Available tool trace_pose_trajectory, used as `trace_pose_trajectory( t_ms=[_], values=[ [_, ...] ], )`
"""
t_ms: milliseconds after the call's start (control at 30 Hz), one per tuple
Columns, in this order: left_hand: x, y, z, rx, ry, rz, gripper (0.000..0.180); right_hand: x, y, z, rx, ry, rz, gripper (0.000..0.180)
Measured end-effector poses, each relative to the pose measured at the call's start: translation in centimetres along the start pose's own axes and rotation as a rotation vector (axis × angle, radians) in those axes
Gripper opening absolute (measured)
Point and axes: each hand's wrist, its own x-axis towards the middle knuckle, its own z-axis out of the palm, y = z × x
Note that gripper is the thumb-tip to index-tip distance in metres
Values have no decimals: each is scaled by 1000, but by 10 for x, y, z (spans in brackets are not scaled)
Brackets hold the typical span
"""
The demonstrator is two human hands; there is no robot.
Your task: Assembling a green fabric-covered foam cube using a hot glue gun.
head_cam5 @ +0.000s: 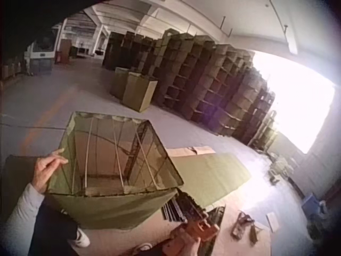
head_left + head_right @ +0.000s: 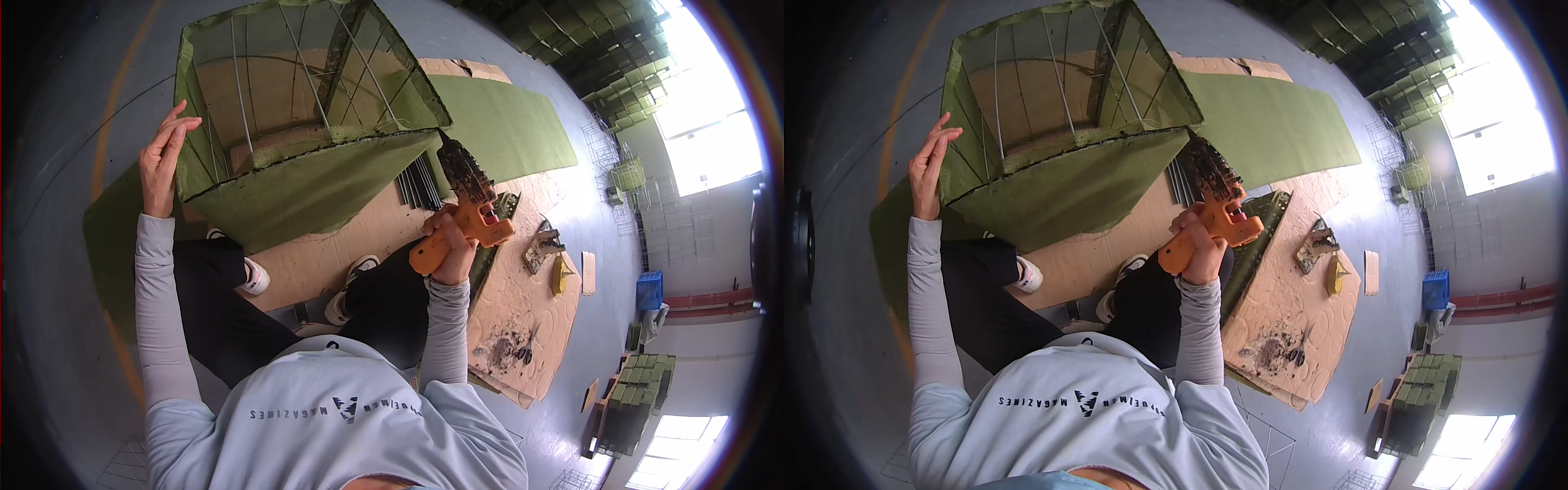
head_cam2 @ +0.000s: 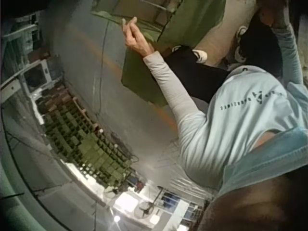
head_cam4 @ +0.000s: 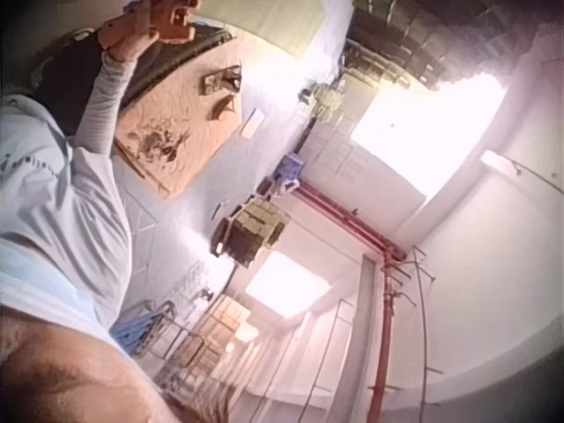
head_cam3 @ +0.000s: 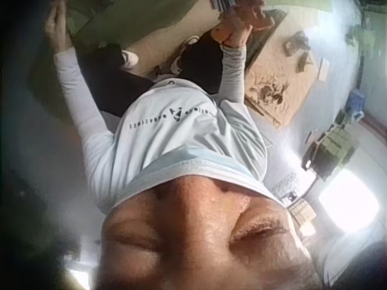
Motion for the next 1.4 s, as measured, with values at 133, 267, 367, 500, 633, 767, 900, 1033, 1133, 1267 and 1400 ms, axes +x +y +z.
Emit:
trace_pose_trajectory(
  t_ms=[133,267,367,500,633,767,900,1033,1133,1267,1400],
  values=[
    [-1,2,2,-25,26,-7,29,2,2,-4,2,-1,15,23],
    [0,2,1,3,11,-10,31,1,-1,-3,2,-7,17,22],
    [0,1,1,-3,3,-4,30,3,-4,-1,8,8,-23,21],
    [-1,2,1,-17,16,0,29,10,-4,-9,-11,17,-28,21],
    [-1,0,2,-23,23,1,29,13,-5,-11,-32,16,-23,20],
    [-1,1,1,-15,28,-3,29,16,-7,-9,-39,43,-46,19],
    [-2,1,2,-17,25,-3,29,20,-8,-14,-47,26,-47,19],
    [-1,4,2,-13,25,-5,29,22,-6,-19,-68,-4,-27,21],
    [-1,3,2,-13,26,-9,29,18,-8,-15,-59,-1,-10,22],
    [-1,2,2,-18,33,-18,29,16,-5,-19,-65,0,-27,24],
    [-2,2,2,-17,33,-16,29,13,-2,-25,-39,-28,8,24]
  ],
)
